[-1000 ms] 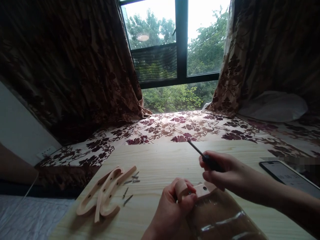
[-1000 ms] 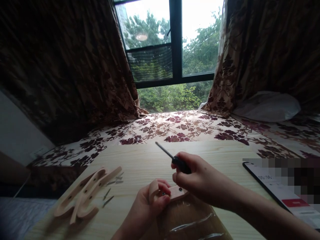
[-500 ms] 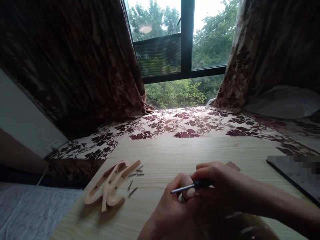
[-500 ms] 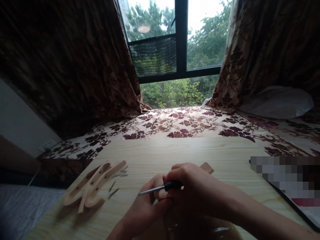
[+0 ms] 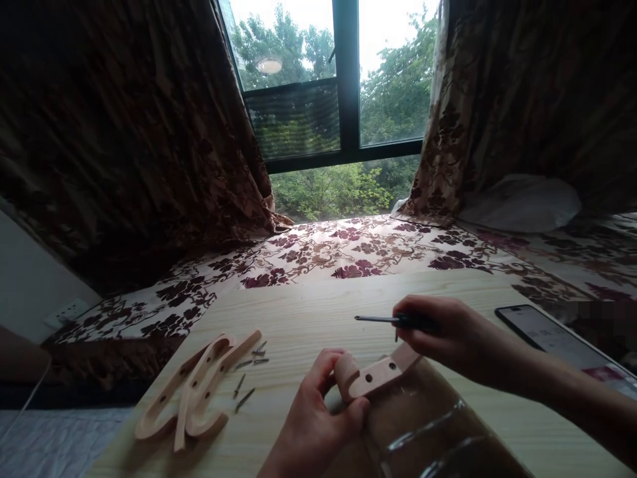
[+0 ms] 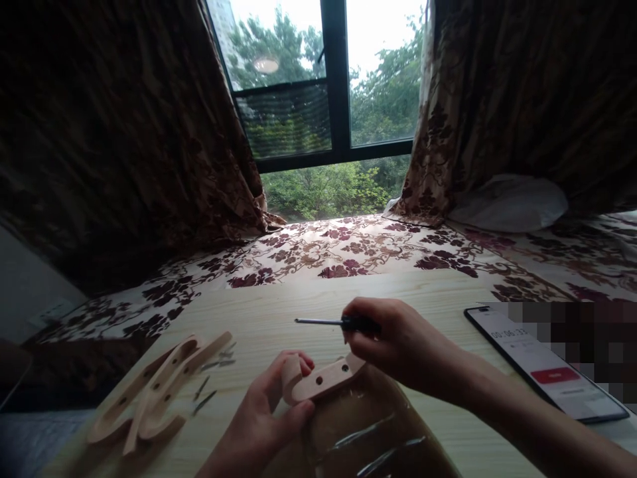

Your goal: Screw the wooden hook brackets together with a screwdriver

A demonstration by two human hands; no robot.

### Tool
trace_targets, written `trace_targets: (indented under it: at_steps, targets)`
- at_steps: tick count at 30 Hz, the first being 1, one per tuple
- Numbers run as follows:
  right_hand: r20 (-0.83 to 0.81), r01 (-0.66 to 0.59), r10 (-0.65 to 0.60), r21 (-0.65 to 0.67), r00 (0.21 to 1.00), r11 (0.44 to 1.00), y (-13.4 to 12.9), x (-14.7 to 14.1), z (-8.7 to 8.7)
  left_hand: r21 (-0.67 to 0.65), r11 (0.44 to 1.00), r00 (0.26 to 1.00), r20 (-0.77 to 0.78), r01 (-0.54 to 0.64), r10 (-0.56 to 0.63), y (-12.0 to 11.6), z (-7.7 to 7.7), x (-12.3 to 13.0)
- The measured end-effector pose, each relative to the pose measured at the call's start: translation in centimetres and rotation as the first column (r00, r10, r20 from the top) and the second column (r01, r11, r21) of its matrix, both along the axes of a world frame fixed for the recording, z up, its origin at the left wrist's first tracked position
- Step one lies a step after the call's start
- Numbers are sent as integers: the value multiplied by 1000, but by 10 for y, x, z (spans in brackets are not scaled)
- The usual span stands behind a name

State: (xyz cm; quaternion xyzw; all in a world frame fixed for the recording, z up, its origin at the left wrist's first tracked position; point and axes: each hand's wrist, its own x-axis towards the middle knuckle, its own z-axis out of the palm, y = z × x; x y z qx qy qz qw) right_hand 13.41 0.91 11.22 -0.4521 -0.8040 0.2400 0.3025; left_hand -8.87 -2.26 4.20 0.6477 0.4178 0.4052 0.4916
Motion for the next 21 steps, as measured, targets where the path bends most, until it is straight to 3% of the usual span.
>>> trace_targets:
  at_steps: [8,16,21]
  targets:
    - [-77,32,-34,-23,996,999,-1,13,-8,-239,953,977,148,184,-152,-4,6,-3]
    - [-87,69,-63,70,994,995,4,3,-30,-212,950,956,231,230,-180,1,0,-1]
    - [-79,76,-69,86,994,993,6,3,-34,-208,949,953,240,236,-185,0,1,0]
